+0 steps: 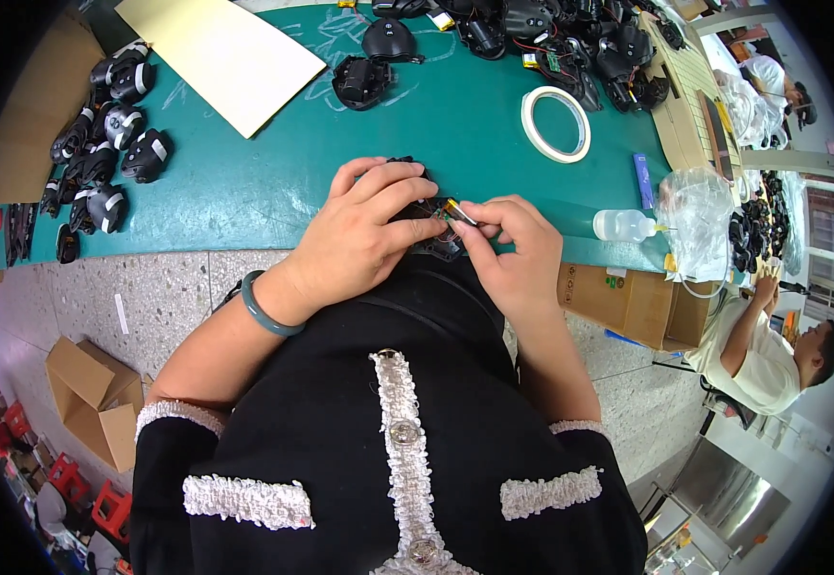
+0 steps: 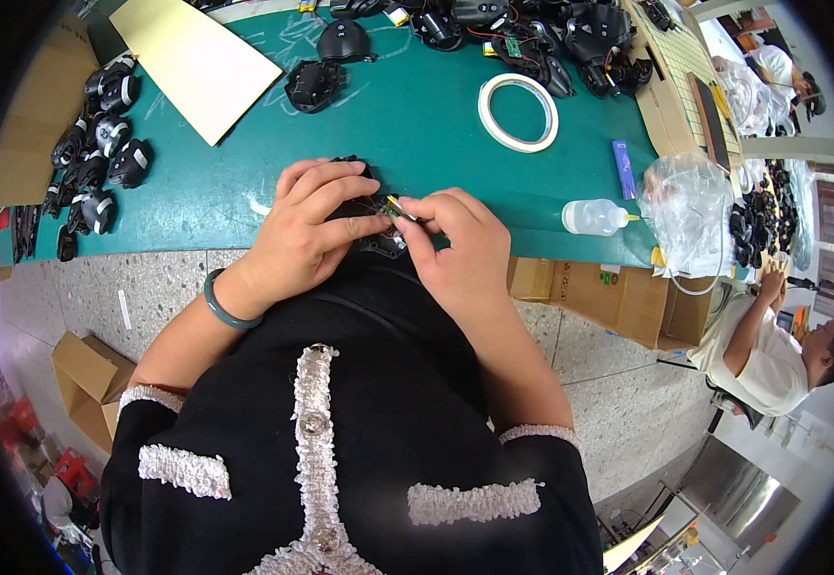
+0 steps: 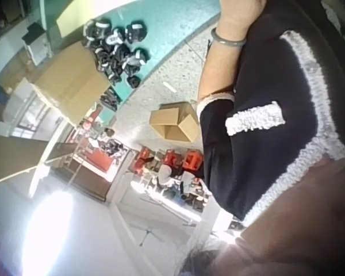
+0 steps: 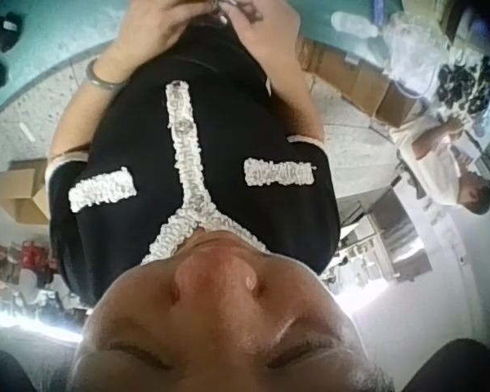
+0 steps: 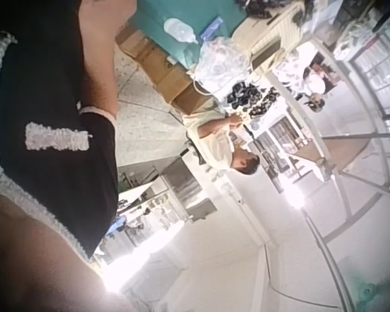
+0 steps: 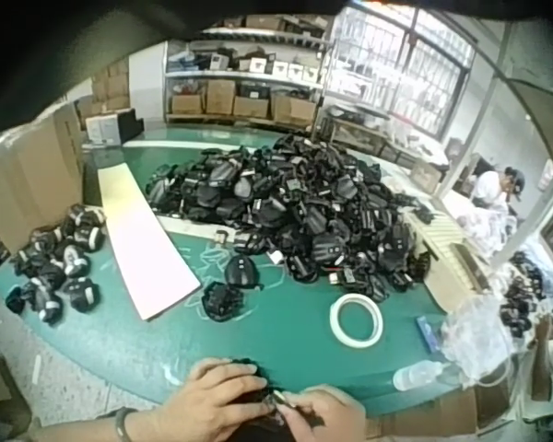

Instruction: The person assembles computer mice by connecting internal wires to internal circuitry, applying glue from a bottle to parts, and fitting mouse casings together by hand.

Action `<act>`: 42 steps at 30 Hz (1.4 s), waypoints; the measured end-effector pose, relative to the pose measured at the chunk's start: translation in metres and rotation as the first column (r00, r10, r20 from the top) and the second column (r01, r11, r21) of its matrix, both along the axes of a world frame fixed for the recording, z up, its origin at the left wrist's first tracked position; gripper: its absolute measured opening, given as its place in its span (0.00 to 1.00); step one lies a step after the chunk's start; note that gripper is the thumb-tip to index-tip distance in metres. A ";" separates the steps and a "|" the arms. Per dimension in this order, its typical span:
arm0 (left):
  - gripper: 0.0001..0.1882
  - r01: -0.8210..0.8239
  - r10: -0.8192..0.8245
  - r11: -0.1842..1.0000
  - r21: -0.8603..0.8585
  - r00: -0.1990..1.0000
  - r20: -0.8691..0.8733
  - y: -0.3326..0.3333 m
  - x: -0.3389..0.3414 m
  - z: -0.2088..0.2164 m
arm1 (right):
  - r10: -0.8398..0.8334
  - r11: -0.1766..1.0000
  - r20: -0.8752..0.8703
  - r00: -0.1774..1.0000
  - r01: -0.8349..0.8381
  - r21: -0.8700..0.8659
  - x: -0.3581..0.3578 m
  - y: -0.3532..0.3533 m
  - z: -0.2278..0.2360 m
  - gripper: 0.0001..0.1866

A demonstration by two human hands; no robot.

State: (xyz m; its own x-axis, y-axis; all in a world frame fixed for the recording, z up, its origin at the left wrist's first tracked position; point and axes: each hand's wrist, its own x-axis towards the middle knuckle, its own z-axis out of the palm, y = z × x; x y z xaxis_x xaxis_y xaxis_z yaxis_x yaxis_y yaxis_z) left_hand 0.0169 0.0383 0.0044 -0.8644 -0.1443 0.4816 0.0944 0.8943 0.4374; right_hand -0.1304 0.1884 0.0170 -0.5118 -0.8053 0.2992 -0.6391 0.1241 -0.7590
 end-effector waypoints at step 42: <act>0.19 -0.001 0.001 1.000 0.022 0.999 0.033 0.002 -0.002 0.000 | -0.001 1.000 0.254 0.967 -0.003 0.013 -0.016 -0.003 -0.009 0.05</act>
State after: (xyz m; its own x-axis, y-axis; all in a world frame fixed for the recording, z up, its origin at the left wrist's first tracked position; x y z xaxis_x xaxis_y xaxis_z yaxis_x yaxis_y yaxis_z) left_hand 0.0152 0.0400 0.0040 -0.8795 -0.1555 0.4498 0.0789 0.8844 0.4600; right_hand -0.1461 0.1851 0.0085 -0.5689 -0.8089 0.1488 -0.4260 0.1351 -0.8946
